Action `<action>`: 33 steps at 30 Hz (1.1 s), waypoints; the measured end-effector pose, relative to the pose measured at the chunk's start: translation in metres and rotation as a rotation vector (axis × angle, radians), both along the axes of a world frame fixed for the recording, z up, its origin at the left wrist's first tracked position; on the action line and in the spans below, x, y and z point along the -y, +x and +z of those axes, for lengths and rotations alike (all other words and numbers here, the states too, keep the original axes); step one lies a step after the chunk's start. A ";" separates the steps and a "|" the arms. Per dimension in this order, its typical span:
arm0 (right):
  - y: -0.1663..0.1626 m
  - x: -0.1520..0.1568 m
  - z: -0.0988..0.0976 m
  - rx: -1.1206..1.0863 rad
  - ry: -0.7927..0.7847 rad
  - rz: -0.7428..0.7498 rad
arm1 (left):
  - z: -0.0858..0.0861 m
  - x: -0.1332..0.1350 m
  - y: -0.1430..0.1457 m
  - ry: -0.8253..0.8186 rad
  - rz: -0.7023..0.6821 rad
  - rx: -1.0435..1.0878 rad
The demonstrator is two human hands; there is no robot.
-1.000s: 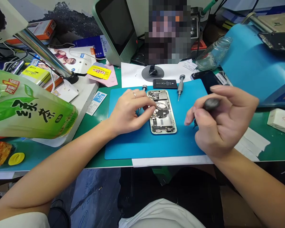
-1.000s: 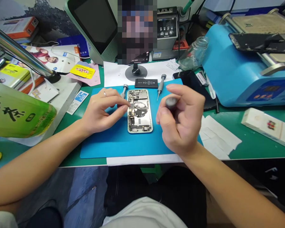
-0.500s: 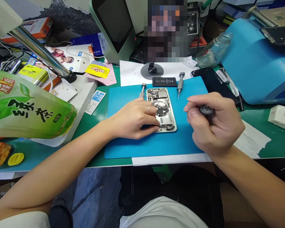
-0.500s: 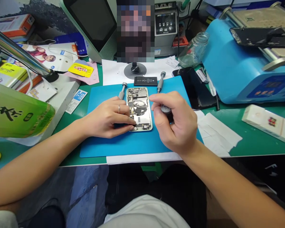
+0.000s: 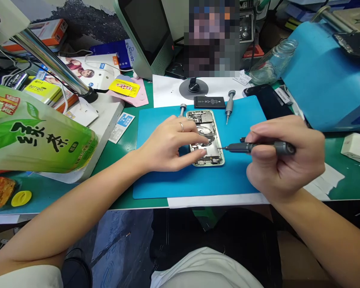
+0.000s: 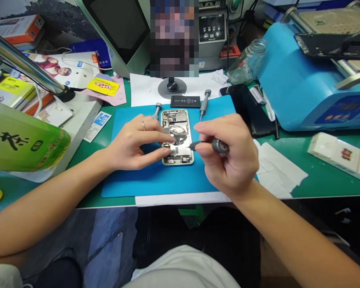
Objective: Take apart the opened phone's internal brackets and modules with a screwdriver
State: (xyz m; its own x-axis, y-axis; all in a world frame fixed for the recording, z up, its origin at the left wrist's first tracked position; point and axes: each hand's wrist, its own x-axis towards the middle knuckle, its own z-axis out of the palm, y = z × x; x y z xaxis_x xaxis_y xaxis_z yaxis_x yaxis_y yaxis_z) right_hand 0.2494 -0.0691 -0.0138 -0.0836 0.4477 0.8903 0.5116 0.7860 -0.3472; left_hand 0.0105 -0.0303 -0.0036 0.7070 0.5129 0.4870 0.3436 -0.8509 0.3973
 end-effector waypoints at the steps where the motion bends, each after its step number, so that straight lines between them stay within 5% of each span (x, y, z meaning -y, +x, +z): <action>1: 0.000 0.000 0.000 0.016 0.001 -0.002 | -0.001 0.001 0.001 -0.020 -0.008 0.021; 9: -0.009 -0.003 0.001 -0.074 -0.126 0.031 | 0.002 0.006 0.007 0.043 -0.050 0.019; 21: -0.024 -0.002 0.020 -0.205 -0.245 0.279 | -0.003 0.006 0.010 0.071 0.069 0.440; 33: -0.036 -0.006 0.014 -0.113 -0.288 0.294 | -0.003 0.006 0.008 0.058 0.096 0.305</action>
